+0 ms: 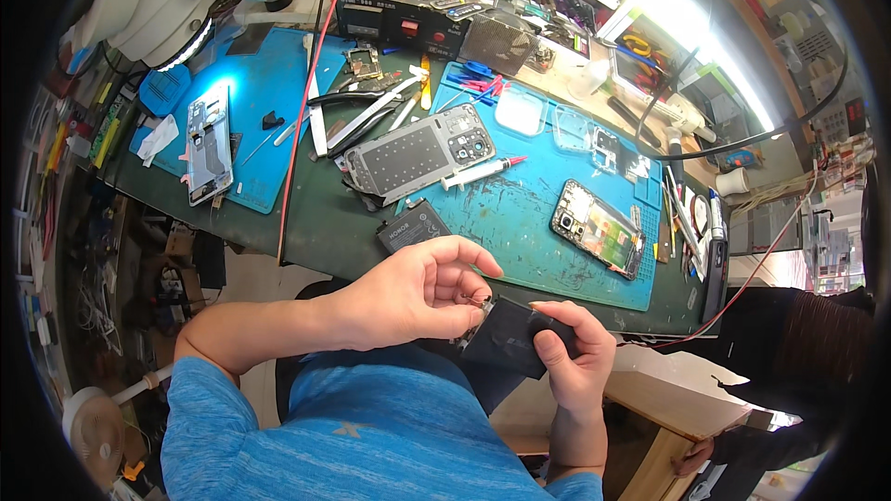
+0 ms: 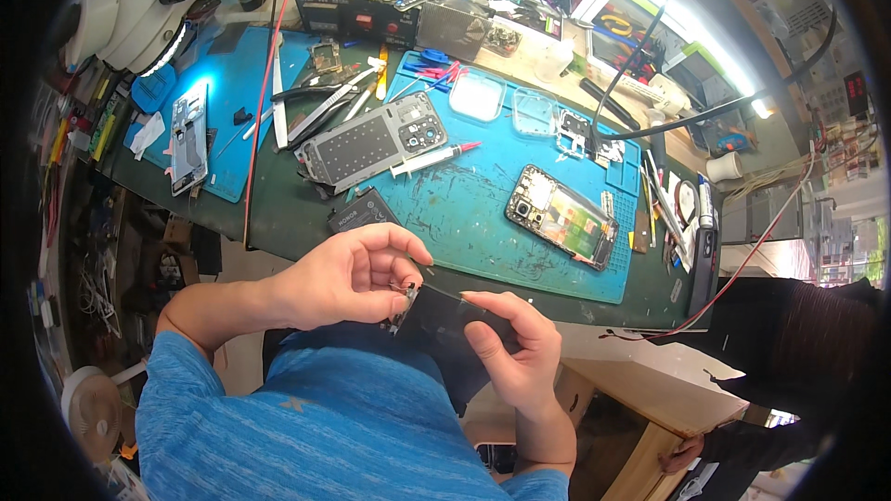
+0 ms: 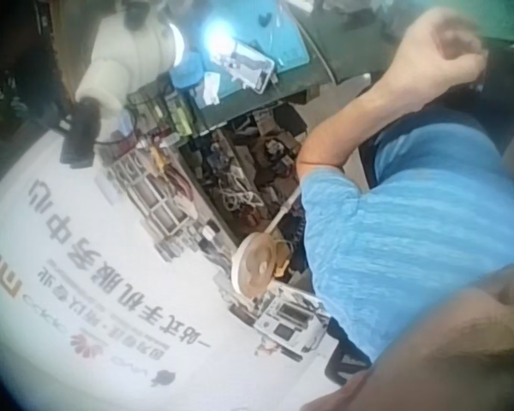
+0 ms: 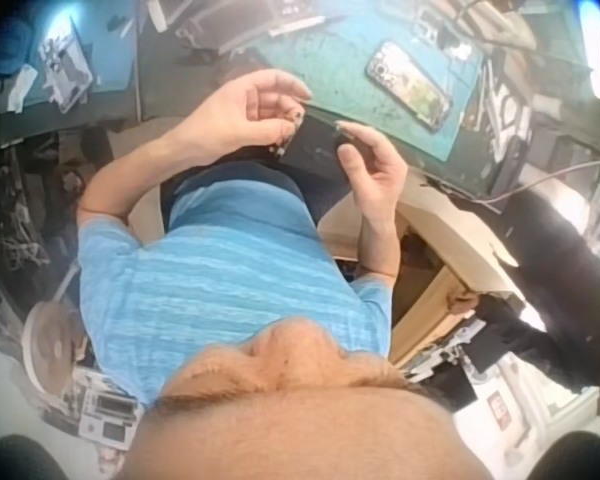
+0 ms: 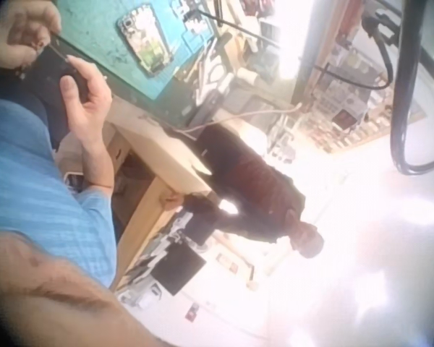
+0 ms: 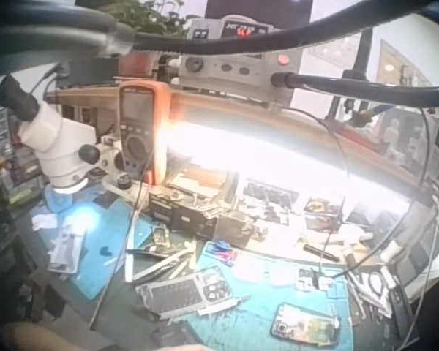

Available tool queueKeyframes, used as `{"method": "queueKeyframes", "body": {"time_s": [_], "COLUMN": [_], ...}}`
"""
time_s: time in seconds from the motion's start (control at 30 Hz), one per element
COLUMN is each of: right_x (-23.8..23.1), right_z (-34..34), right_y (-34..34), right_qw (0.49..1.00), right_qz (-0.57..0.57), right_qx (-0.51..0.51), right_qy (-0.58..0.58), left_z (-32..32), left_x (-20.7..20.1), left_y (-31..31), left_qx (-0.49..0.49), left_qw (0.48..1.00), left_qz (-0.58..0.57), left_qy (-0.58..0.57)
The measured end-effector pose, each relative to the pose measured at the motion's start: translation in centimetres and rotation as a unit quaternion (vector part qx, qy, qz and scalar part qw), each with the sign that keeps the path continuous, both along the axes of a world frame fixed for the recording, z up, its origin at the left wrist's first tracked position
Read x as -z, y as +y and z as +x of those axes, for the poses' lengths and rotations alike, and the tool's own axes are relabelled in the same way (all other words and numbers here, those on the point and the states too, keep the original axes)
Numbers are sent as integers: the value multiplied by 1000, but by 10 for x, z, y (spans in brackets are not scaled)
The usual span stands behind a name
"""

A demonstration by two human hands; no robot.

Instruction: The person solders wires to a smartphone battery using a soldering iron and flux. They apply flux, heat the contacts, and attach wires to the battery terminals.

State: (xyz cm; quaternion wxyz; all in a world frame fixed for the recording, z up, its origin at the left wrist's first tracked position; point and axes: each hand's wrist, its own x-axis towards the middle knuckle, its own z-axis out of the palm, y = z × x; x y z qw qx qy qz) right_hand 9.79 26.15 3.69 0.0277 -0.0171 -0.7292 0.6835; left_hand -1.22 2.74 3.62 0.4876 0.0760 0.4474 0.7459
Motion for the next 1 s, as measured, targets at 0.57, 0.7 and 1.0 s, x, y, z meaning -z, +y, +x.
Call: {"method": "queueKeyframes", "body": {"time_s": [0.57, 0.7, 1.0], "right_x": [-9, -11, -11], "right_z": [2, 2, 0], "right_y": [2, 1, 2], "right_qw": [999, 999, 997], "right_qz": [-18, 9, 82], "right_qx": [24, 23, 12], "right_qy": [-30, -26, -2], "left_z": [-2, 0, 6], "left_x": [3, 0, -1], "left_y": [-4, -3, -3], "left_qx": [26, 22, 0], "left_qw": [999, 1000, 999], "left_qz": [23, 11, -25], "left_qy": [-39, -6, 45]}}
